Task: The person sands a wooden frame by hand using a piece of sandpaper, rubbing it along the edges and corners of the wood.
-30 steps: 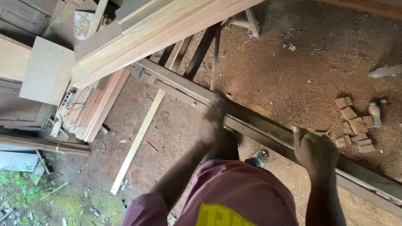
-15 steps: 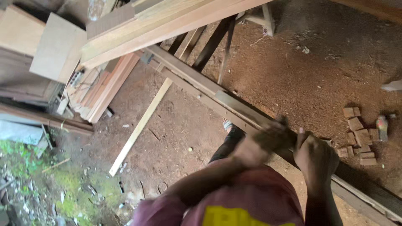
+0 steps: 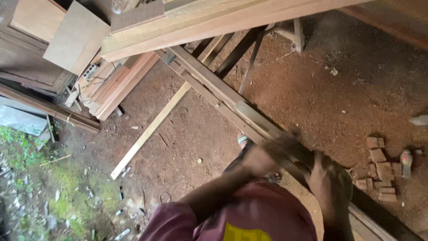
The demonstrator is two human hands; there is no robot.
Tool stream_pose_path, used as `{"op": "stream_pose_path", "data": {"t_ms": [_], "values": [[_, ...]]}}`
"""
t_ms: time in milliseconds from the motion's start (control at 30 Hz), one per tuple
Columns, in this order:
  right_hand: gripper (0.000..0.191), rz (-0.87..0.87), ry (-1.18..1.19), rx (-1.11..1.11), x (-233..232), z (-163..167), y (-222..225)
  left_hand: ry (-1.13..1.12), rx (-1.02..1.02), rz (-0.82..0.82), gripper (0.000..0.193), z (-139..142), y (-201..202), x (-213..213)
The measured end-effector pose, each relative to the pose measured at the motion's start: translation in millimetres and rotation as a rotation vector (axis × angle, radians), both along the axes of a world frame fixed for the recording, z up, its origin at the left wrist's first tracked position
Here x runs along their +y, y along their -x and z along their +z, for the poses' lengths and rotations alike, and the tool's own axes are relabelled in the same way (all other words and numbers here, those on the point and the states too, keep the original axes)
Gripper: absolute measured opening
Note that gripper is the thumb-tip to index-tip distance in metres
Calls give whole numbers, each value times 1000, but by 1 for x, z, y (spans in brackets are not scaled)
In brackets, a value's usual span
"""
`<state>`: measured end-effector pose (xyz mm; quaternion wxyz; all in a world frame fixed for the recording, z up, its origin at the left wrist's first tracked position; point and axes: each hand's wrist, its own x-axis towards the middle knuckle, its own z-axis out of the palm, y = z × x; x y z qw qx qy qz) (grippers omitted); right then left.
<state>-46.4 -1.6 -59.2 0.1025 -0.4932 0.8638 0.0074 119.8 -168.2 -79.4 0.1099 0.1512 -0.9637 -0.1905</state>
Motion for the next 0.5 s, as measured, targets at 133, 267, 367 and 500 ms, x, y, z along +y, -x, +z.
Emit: {"op": "stream_pose_path", "data": {"t_ms": [133, 267, 367, 500], "values": [[54, 26, 27, 83, 5, -4, 1, -7, -89, 495, 48, -1, -24, -56], [59, 17, 109, 35, 4, -4, -2, 41, 32, 82, 48, -17, -8, -10], [36, -18, -183, -4, 3, -5, -3, 133, 162, -172, 48, -25, -3, 9], [59, -1, 64, 38, 4, -7, -5, 136, -135, 311, 54, -36, -17, -38]]}}
